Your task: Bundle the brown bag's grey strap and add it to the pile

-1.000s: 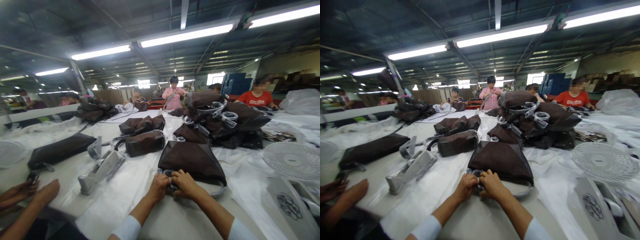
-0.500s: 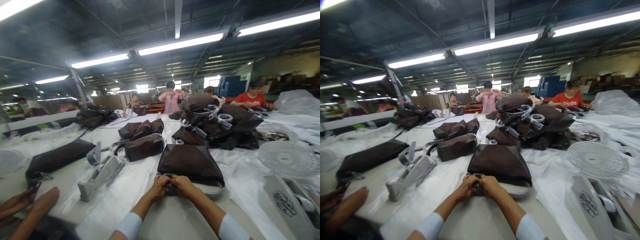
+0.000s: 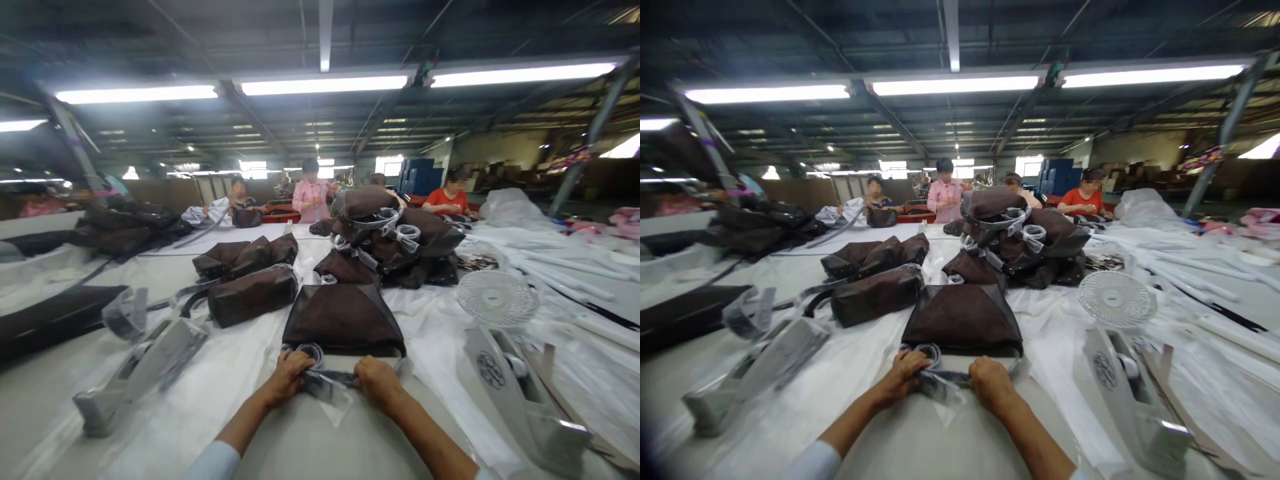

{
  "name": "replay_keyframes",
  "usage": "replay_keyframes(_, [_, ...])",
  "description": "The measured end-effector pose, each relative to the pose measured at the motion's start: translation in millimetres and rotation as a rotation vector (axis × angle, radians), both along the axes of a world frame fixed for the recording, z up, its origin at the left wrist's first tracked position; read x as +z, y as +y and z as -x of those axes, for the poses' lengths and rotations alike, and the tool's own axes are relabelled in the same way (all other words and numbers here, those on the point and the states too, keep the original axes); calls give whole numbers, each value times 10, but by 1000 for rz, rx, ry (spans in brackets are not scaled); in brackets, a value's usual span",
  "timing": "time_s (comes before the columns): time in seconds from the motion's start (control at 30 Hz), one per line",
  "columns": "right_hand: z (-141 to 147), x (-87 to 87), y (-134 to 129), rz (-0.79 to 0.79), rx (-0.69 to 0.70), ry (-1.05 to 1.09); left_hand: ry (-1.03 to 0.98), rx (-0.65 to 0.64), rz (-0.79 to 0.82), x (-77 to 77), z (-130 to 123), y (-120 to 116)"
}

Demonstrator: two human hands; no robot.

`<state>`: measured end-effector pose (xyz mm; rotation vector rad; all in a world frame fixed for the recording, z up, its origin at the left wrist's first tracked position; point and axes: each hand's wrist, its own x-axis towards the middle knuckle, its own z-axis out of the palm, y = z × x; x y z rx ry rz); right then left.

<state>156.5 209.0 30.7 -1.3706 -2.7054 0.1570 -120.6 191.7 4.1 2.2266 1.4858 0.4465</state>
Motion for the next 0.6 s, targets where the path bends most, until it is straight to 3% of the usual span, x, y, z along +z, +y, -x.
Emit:
replay_keyframes(0.13, [143, 116, 137, 8, 86, 41, 13, -6, -14, 69, -35, -49])
replay_keyframes(0.23, [310, 239, 287, -87, 247, 81, 24, 6, -31, 119, -73, -86])
replay_keyframes(0.37, [638, 255, 426, -168, 469, -77, 88, 8, -21, 102, -76, -95])
replay_keyframes(0.47, [832, 181, 442, -153, 488, -121, 113, -9, -38, 33, -58, -75])
replay_keyframes(0.6, [955, 146, 401, -132, 413, -100, 149, 8, -62, -28, -57, -44])
